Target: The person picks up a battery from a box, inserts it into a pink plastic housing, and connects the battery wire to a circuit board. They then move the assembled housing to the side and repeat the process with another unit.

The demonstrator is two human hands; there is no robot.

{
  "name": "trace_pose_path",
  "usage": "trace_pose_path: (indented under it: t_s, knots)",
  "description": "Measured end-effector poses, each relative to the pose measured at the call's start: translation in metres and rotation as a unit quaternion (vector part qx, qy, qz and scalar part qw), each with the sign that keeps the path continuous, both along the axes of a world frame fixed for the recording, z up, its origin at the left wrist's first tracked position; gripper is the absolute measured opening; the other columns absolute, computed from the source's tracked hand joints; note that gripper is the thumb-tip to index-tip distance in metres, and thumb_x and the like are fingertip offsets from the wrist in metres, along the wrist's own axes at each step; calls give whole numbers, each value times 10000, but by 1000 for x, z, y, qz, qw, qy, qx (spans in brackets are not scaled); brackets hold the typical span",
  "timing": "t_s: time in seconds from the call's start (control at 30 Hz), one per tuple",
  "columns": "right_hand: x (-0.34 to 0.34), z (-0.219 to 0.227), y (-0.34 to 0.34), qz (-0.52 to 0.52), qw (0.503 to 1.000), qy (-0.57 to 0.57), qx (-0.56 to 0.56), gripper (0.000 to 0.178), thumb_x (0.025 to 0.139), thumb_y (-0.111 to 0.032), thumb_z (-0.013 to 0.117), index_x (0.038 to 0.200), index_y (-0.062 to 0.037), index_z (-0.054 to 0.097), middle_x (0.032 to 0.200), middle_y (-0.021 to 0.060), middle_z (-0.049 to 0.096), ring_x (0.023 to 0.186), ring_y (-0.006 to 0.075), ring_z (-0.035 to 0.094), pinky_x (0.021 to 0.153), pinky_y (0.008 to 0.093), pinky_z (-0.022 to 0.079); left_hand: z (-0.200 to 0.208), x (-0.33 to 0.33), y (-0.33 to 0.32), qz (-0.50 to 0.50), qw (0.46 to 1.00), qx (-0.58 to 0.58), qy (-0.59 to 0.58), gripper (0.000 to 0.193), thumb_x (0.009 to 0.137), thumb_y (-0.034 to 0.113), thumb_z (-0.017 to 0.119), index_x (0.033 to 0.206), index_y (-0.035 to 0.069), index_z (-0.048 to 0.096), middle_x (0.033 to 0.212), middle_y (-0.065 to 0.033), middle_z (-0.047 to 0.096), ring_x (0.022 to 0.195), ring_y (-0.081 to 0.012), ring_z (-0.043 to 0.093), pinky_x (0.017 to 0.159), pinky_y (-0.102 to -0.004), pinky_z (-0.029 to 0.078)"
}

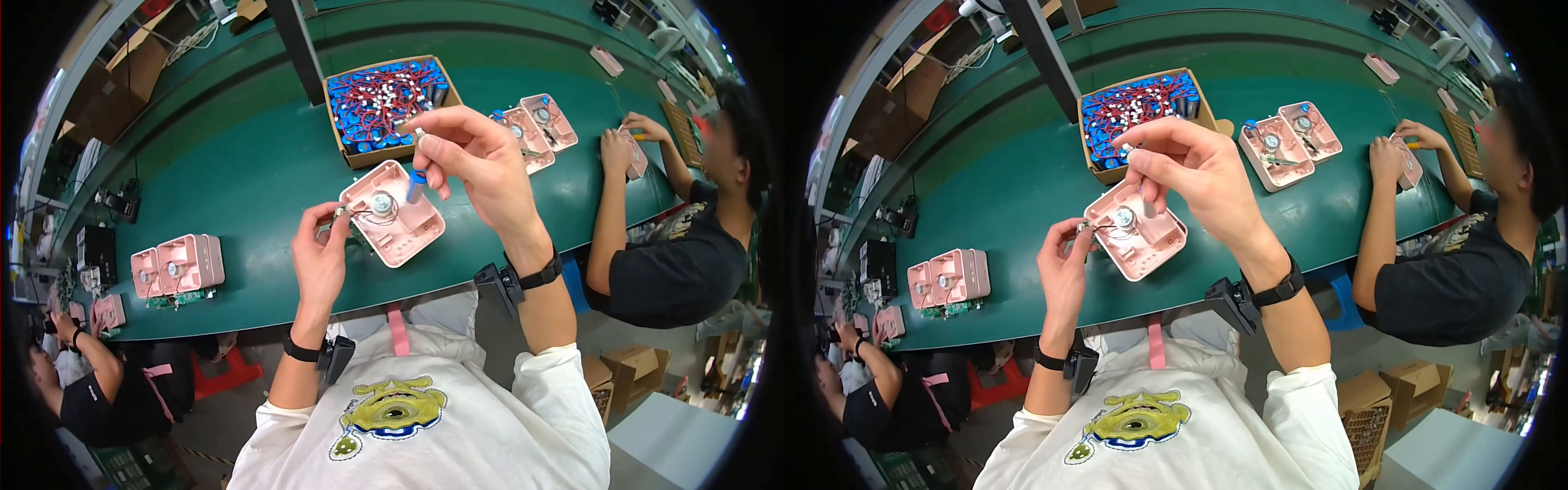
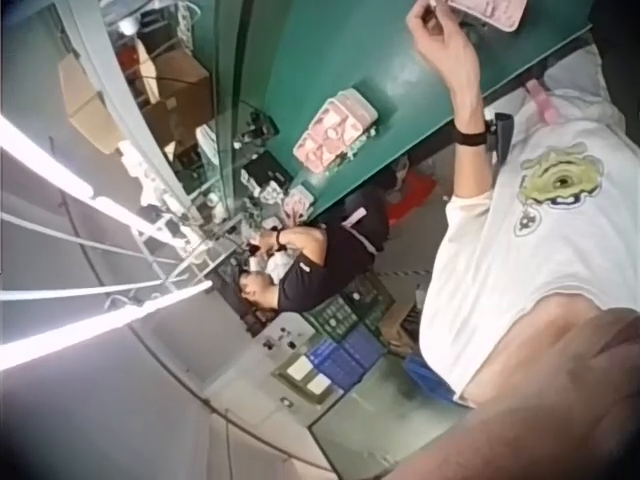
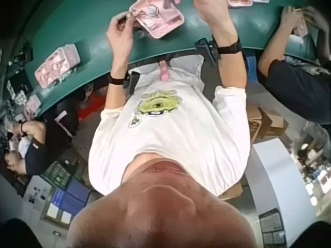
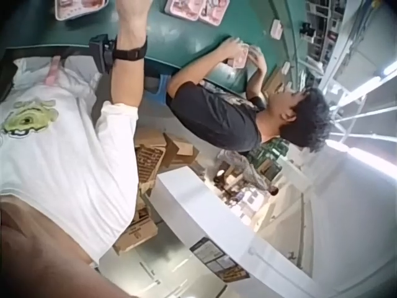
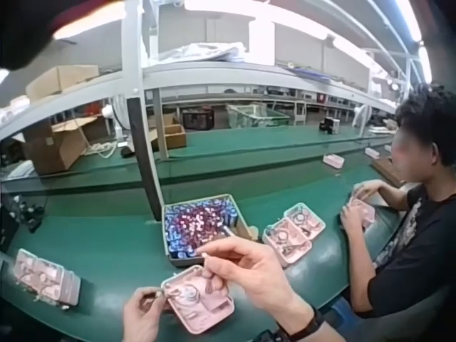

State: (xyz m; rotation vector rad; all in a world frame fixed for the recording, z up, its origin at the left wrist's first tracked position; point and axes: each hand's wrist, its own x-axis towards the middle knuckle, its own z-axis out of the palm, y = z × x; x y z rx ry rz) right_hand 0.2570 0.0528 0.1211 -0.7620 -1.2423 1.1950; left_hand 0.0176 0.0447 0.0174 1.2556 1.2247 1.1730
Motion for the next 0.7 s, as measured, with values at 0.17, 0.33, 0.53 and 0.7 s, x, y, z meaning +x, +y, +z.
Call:
trace_pose_path:
  t_s: [0.17, 0.33, 0.53, 0.7]
  knots:
    - [-16, 8, 16, 42, 998, 41, -21, 197, 1010, -59, 671, 1182, 36, 676, 916, 105, 727, 700, 98, 662, 580, 239, 529, -6, 4, 3, 11, 998, 55, 18, 162, 1008, 31, 662, 1146, -52, 644, 1106, -98, 664, 982, -123, 640, 824, -260, 545]
    - [-31, 6, 25, 57, 996, -12, -63, 144, 1014, -75, 677, 1105, 37, 670, 920, 91, 731, 713, 88, 667, 615, 231, 539, -4, 6, -1, 3, 999, 41, 0, 151, 1000, 16, 657, 1133, -51, 637, 1119, -106, 666, 1011, -139, 644, 869, -283, 548]
    - [-27, 2, 34, 21, 996, -73, -39, 131, 1019, -71, 670, 1097, 34, 683, 932, 93, 741, 720, 76, 669, 612, 216, 537, 7, 7, 15, -33, 999, 1, -4, 150, 999, 13, 647, 1127, -61, 627, 1162, -139, 704, 1038, -155, 670, 921, -311, 553]
    - [-33, 7, 32, 17, 987, -142, -77, 131, 1016, -58, 668, 1095, 46, 681, 945, 105, 744, 774, 95, 699, 632, 226, 558, 3, 3, 15, -33, 999, -4, -6, 158, 993, 11, 648, 1133, -60, 634, 1185, -159, 718, 1050, -167, 685, 937, -324, 556]
